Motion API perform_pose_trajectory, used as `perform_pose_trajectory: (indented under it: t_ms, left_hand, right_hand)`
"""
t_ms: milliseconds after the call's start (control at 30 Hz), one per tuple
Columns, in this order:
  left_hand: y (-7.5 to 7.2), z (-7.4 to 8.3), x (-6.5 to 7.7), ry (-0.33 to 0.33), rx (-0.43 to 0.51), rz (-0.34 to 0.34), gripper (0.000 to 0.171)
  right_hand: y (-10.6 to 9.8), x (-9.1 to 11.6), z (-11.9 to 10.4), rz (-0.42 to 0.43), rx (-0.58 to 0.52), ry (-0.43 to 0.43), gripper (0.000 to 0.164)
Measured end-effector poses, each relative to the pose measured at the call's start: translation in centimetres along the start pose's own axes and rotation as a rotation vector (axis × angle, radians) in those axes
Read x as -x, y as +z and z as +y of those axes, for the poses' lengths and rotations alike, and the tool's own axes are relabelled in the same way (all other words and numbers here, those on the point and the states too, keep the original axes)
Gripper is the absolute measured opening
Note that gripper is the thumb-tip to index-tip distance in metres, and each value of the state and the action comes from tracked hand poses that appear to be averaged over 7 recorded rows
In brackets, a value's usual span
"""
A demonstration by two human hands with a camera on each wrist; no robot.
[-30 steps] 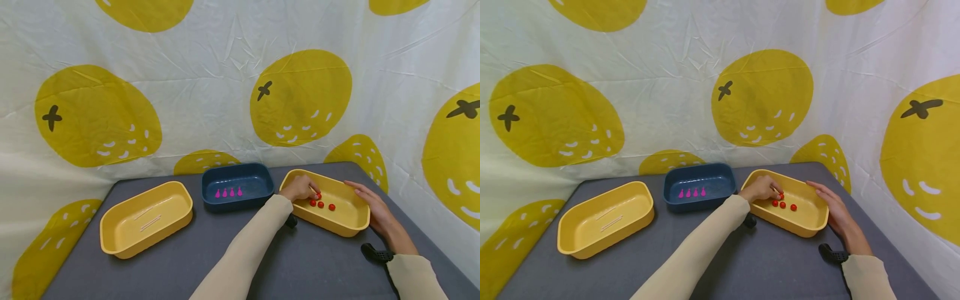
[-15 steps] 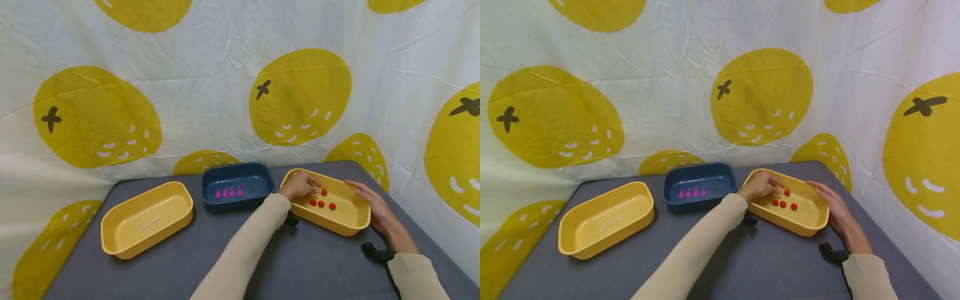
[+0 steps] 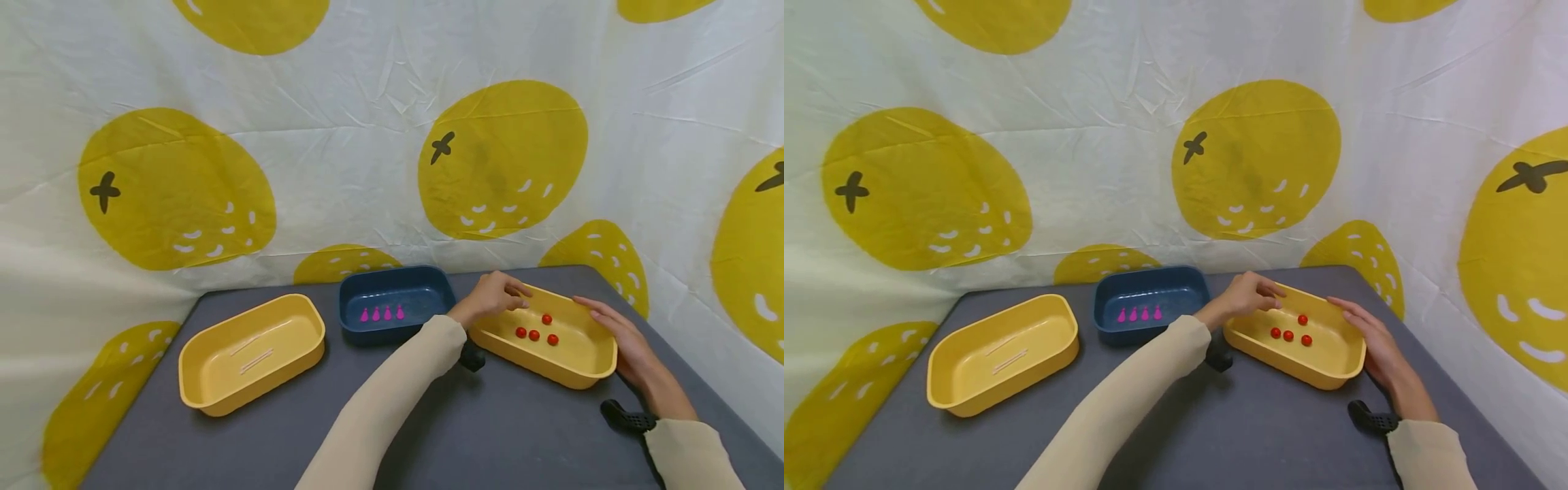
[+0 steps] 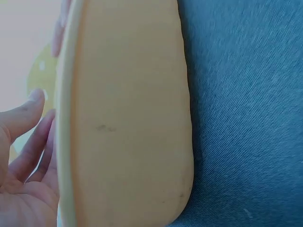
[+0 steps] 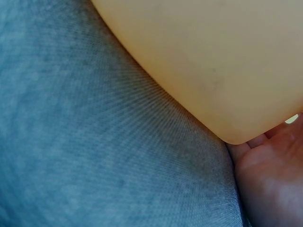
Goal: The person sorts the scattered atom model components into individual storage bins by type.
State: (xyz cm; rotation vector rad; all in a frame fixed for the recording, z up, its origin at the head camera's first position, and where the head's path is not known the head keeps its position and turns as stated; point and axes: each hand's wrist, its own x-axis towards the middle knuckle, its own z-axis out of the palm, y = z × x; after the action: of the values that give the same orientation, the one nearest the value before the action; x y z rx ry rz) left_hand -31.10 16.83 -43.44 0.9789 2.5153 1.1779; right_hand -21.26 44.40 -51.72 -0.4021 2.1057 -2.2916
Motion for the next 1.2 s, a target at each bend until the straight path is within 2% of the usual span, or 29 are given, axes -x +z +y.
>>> perform_pose_trajectory:
  t_ms: [167, 300, 467, 733, 967, 1200]
  left_hand:
    - [-0.6, 0.3, 0.9, 0.065, 0.049, 0.032, 0.027]
    - [-1.3, 0.6, 2.3, 0.117, 0.129, 0.052, 0.028]
    - [-2.7, 0.3, 4.8, 0.168, 0.208, 0.046, 0.03]
    - [-5.9, -1.3, 9.6, 0.228, 0.294, 0.074, 0.031]
    - [-8.9, -3.4, 14.1, 0.199, 0.285, 0.145, 0.026]
    - [-11.4, -6.0, 19.0, 0.116, 0.2, 0.248, 0.024]
  right_hand:
    - [-0.2, 0.0, -0.2, 0.007, 0.019, 0.005, 0.046]
    - [-0.4, 0.0, -0.2, -0.017, -0.02, -0.006, 0.045]
    - [-0.4, -0.1, 0.0, -0.043, -0.047, -0.022, 0.046]
    - [-0.5, 0.0, 0.1, -0.036, -0.034, -0.02, 0.045]
    - [-0.6, -0.1, 0.3, -0.037, -0.04, -0.01, 0.045]
    - [-0.8, -0.4, 0.3, -0.054, -0.047, -0.022, 0.046]
